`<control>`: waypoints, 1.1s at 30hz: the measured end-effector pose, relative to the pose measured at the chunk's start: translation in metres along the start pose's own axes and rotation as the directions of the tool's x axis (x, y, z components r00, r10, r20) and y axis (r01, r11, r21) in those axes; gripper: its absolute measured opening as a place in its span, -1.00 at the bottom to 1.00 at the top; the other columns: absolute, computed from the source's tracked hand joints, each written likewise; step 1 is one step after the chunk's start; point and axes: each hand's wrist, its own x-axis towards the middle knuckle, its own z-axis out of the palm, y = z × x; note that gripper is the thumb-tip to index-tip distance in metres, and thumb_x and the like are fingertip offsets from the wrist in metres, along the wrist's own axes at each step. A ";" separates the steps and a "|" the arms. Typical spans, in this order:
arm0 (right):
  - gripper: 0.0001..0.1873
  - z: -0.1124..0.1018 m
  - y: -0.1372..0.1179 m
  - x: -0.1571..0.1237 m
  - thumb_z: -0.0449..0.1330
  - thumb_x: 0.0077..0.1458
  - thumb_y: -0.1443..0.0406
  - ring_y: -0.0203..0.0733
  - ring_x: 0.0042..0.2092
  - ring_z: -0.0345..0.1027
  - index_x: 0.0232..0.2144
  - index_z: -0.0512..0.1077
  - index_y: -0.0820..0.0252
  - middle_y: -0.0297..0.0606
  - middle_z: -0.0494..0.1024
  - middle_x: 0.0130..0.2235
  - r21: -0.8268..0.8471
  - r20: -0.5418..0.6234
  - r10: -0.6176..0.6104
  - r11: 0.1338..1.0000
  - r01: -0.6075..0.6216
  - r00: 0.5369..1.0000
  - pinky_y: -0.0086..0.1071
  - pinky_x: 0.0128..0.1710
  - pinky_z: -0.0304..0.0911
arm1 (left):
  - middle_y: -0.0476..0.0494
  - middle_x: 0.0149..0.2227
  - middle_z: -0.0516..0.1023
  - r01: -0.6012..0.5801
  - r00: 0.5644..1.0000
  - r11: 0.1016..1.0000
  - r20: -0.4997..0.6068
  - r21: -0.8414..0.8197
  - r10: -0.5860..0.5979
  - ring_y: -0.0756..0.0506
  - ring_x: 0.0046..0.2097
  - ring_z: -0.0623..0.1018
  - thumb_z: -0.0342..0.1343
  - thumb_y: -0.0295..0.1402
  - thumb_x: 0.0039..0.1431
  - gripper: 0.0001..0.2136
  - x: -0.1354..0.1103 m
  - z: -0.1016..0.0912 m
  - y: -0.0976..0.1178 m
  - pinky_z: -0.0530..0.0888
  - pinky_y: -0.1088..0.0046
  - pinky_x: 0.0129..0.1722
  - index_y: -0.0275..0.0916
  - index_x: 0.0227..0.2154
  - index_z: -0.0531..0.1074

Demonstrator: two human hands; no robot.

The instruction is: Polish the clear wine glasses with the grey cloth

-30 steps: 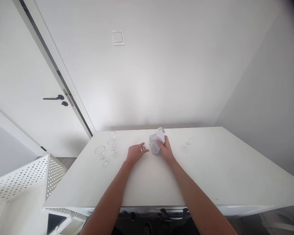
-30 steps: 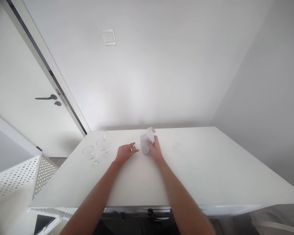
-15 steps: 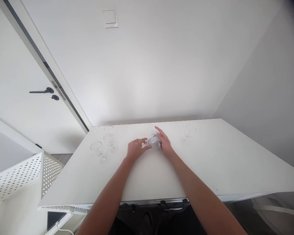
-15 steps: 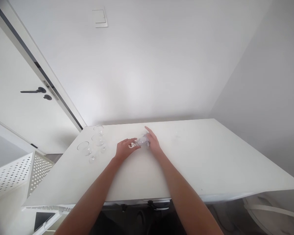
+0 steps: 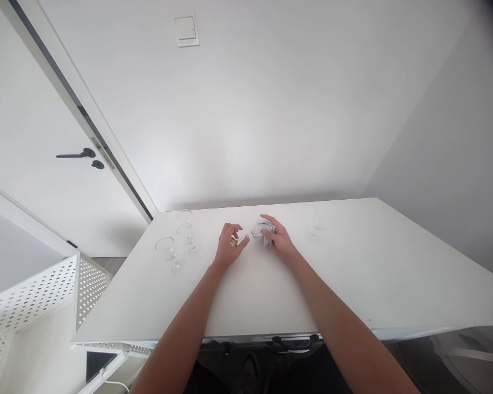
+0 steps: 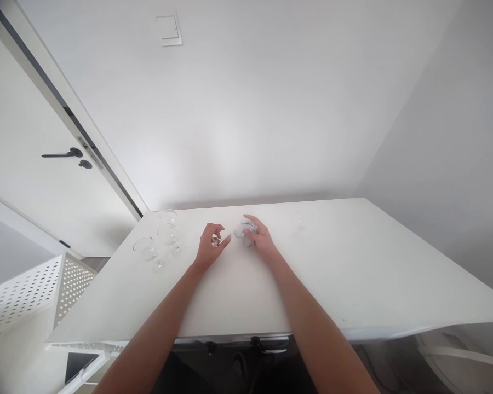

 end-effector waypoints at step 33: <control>-0.37 0.003 -0.004 -0.008 0.38 0.06 0.07 0.01 0.02 0.40 0.19 0.41 -0.16 -0.23 0.49 0.11 -0.309 0.196 -0.134 0.931 0.191 0.971 -0.13 0.06 0.30 | 0.04 -0.49 0.14 0.215 0.972 0.974 -0.077 -0.075 -0.221 0.02 -0.49 0.12 -0.10 -0.12 0.39 -0.68 0.006 -0.006 -0.010 0.14 0.47 -0.49 -0.17 -0.45 0.14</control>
